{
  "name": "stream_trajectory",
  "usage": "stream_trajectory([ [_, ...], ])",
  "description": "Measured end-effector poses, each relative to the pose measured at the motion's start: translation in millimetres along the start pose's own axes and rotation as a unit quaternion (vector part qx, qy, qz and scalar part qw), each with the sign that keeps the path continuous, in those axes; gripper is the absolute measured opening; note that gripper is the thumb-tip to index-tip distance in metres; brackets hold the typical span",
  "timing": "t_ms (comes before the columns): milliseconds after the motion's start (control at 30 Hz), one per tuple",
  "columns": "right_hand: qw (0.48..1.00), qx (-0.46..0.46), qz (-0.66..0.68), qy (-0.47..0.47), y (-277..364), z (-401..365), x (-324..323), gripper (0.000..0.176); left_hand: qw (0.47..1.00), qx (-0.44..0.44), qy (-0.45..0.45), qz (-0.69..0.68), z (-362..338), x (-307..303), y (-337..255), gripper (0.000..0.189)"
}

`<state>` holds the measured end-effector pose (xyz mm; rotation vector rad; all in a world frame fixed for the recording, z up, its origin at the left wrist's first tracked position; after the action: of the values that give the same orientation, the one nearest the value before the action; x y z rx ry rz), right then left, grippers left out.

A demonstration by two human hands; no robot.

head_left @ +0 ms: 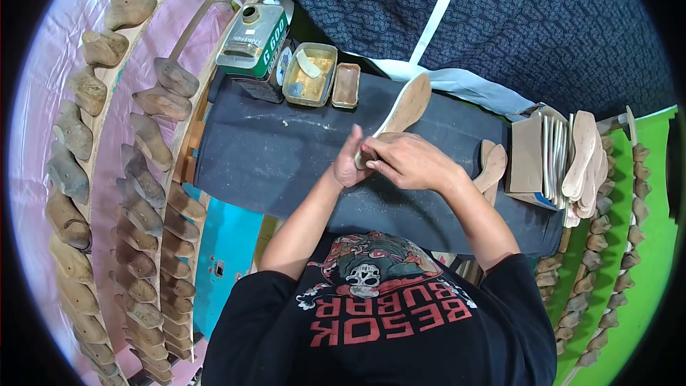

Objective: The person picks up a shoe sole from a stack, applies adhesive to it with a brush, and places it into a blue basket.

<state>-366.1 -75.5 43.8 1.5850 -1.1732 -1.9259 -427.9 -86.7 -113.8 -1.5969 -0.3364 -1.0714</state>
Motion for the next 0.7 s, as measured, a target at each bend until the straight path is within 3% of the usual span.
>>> stream_trajectory([
  [67,1.0,-0.006,0.0,-0.001,-3.8,0.2,-0.5,0.021,0.995,-0.023,-0.072,0.059,-2.2,-15.4,9.8,0.072],
  [100,1.0,-0.011,0.003,-0.002,-4.7,0.0,-0.3,0.021,0.999,-0.027,-0.019,-0.018,-3.2,-14.0,10.1,0.053],
  [233,1.0,0.011,0.017,0.005,-11.1,2.5,0.4,0.025,0.999,0.001,-0.037,-0.008,-5.4,-22.4,9.3,0.045],
  [400,1.0,0.011,0.004,-0.002,-25.8,-7.4,9.5,0.023,0.999,-0.004,-0.03,-0.034,-0.6,-18.5,-0.4,0.052],
  [467,0.999,0.019,0.029,0.0,-25.1,-12.3,9.2,0.023,0.997,0.015,-0.07,0.003,2.6,-10.5,-7.3,0.056],
  [533,0.997,0.057,0.032,-0.036,-22.5,-20.1,0.0,0.024,0.998,0.038,-0.026,0.053,5.0,14.1,-24.4,0.062],
  [567,0.997,0.057,0.03,-0.038,-24.4,-24.0,-1.0,0.024,0.999,0.035,-0.034,-0.009,4.2,13.1,-22.0,0.063],
  [600,0.992,0.032,0.058,-0.105,-25.0,-28.9,-9.9,0.023,0.996,0.03,-0.042,-0.072,4.4,10.6,-19.6,0.065],
  [633,0.981,0.009,0.087,-0.171,-24.9,-33.9,-18.3,0.023,0.997,0.055,-0.008,-0.045,4.1,8.4,-22.8,0.067],
  [667,0.981,0.01,0.088,-0.172,-26.0,-34.4,-17.9,0.023,0.997,0.054,-0.008,-0.046,6.2,3.1,-19.6,0.067],
  [700,0.963,0.001,0.109,-0.247,-26.6,-37.5,-27.2,0.021,0.992,0.078,0.033,-0.094,7.3,10.1,-26.0,0.068],
])
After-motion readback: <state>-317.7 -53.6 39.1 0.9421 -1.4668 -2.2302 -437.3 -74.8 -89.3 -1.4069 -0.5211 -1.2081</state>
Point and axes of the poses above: each hand's wrist, its own z-axis towards the middle knuckle, its own x-axis out of the palm, y = z × x, the point moved 7 cm from there along z, towards the middle knuckle, and after that the axes turned 15 degrees about z, right-handed, at the moved point
